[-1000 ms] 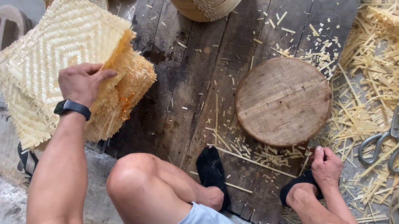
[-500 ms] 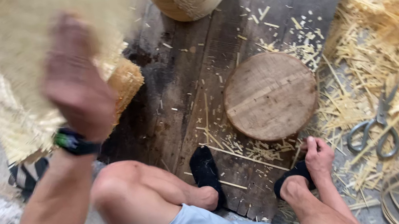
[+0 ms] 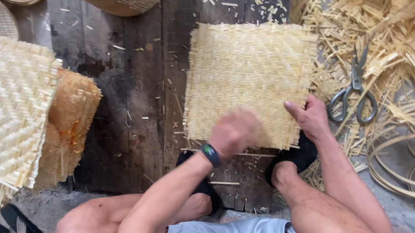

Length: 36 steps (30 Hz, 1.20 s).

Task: The person sits on the floor and repeatedly trims the edges of woven bamboo sheets using shears and a wooden template. They place a circular bamboo frame over the sheet, cut the excess material, and stack the finished pieces.

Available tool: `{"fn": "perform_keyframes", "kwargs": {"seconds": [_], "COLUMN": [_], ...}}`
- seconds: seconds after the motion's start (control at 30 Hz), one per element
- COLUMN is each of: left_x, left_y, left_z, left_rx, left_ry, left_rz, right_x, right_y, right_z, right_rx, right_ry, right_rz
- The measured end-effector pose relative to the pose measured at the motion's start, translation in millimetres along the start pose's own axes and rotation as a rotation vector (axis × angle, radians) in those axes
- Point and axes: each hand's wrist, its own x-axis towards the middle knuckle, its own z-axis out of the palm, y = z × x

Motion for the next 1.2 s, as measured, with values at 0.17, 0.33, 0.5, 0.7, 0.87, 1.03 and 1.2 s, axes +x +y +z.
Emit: {"fn": "perform_keyframes", "kwargs": {"seconds": [0.17,0.33,0.5,0.7,0.87,1.03,1.2], "left_x": [18,1,3,25,45,51,36], "left_y": [-116,-151,-127,-94,16,89,10], "left_z": [-31,-46,-46,-68,-44,-28,-57], "left_rx": [0.179,-0.711,-0.470,-0.246,-0.132,-0.029,-0.174], "left_ry": [0.516,0.332,0.328,0.292,0.490,0.251,0.540], "left_rz": [-1.140,-1.292,-1.298,-1.326,-0.638,-0.263,-0.857], "right_x": [8,-1,-12,-13,-18,-17,-16], "right_y": [-6,-29,-54,-52,-48,-52,-46], "right_z": [8,24,51,93,88,86,91], "right_rx": [-0.089,-0.305,-1.119,-1.516,-1.536,-1.496,-1.514], "right_ry": [0.095,0.251,0.157,-0.109,-0.154,-0.163,-0.172], "right_rz": [0.047,-0.007,-0.614,-0.767,-0.685,-0.597,-0.584]}}
